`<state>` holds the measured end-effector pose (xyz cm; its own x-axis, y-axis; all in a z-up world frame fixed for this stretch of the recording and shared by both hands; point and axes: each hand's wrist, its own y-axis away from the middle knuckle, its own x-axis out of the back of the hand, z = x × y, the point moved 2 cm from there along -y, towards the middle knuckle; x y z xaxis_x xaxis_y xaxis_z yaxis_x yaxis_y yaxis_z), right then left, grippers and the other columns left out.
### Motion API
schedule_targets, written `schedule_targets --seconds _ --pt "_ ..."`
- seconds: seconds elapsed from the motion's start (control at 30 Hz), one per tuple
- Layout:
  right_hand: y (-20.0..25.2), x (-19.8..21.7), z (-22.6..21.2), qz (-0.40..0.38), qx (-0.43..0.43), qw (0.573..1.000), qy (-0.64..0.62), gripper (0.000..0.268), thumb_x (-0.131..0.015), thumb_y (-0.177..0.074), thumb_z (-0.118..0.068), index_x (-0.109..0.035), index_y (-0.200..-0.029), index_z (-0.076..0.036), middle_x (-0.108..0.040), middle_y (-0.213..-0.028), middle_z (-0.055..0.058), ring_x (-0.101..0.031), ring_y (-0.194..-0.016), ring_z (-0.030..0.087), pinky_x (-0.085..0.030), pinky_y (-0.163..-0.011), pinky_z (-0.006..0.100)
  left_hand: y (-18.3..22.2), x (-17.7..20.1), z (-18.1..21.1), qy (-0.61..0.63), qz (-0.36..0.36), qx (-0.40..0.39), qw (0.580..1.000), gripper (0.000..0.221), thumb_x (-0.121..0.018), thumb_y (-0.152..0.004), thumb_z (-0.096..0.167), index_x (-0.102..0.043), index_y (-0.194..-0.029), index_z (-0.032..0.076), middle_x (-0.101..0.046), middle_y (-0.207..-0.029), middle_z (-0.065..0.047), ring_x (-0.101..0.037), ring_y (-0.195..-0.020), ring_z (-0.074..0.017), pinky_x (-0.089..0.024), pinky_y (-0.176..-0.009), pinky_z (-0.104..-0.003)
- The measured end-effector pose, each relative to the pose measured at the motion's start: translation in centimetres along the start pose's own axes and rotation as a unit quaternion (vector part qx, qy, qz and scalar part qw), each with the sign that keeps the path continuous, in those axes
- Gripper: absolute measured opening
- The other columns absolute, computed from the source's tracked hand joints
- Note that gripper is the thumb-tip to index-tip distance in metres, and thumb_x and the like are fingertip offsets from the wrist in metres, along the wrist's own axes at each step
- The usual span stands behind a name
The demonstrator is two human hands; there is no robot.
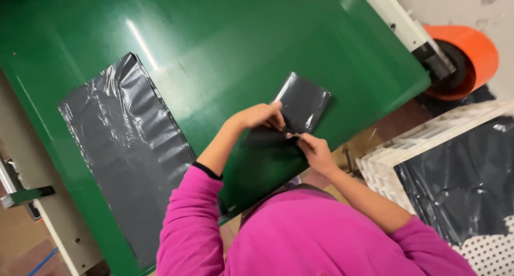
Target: The recorder is folding black plastic bags on a conveyor belt and stacking them into a plastic crate.
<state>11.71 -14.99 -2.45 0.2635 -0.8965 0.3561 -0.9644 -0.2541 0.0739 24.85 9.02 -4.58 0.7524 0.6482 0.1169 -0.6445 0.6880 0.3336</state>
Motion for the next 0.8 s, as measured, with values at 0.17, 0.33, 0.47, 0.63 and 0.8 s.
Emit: schedule_targets --seconds 0.17,0.33,0.47,0.63,0.8 --pt "-4.3 2.0 9.9 0.064 -0.175 0.93 -0.317 0.015 -0.058 -0.11 -0.018 -0.066 -0.115 -0.007 -0.066 -0.101 0.004 -0.06 -0.09 0.015 -0.051 -0.079 0.033 -0.1 1.6 -0.7 0.059 0.159 0.056 0.984 0.06 -0.042 -0.101 0.057 -0.077 -0.092 0.009 -0.075 -0.094 -0.014 -0.07 -0.083 -0.025 -0.055 -0.079 -0.039" --pt "-5.4 3.7 4.3 -0.006 -0.276 0.86 -0.429 0.024 -0.05 -0.103 -0.019 -0.055 -0.126 -0.012 -0.071 -0.116 0.003 -0.07 -0.098 0.018 -0.056 -0.081 0.035 0.4 -1.5 3.4 -0.293 0.365 -0.027 0.883 0.044 -0.063 -0.097 0.05 -0.068 -0.084 0.008 -0.071 -0.08 -0.015 -0.068 -0.077 -0.035 -0.053 -0.07 -0.048" --pt "-5.3 3.9 3.5 0.065 -0.242 0.916 -0.314 0.028 -0.055 -0.098 -0.016 -0.053 -0.124 -0.006 -0.069 -0.114 0.012 -0.071 -0.097 0.028 -0.059 -0.083 0.043 -0.2 -3.0 3.3 -0.314 0.456 -0.01 0.833 0.039 -0.07 -0.091 0.049 -0.065 -0.084 0.011 -0.071 -0.078 -0.01 -0.069 -0.074 -0.0337 -0.052 -0.065 -0.047" --pt "-6.7 3.1 -4.9 0.188 0.003 0.935 0.302 0.03 -0.071 -0.098 -0.023 -0.058 -0.117 -0.005 -0.063 -0.116 0.015 -0.065 -0.112 0.033 -0.056 -0.098 0.045 -0.7 -3.7 3.0 -0.31 0.526 -0.035 0.791 0.036 -0.072 -0.088 0.045 -0.061 -0.088 0.011 -0.072 -0.08 -0.007 -0.07 -0.074 -0.0318 -0.049 -0.061 -0.046" --pt "-12.2 -0.8 -2.8 0.014 0.306 0.857 0.415 0.065 -0.068 -0.096 -0.037 -0.05 -0.147 -0.001 -0.048 -0.155 0.019 -0.036 -0.148 0.042 -0.025 -0.117 0.064 0.0 -4.3 3.6 -0.214 0.563 -0.038 0.798 0.027 -0.072 -0.088 0.029 -0.06 -0.098 0.007 -0.07 -0.089 -0.013 -0.068 -0.078 -0.0352 -0.051 -0.067 -0.046"
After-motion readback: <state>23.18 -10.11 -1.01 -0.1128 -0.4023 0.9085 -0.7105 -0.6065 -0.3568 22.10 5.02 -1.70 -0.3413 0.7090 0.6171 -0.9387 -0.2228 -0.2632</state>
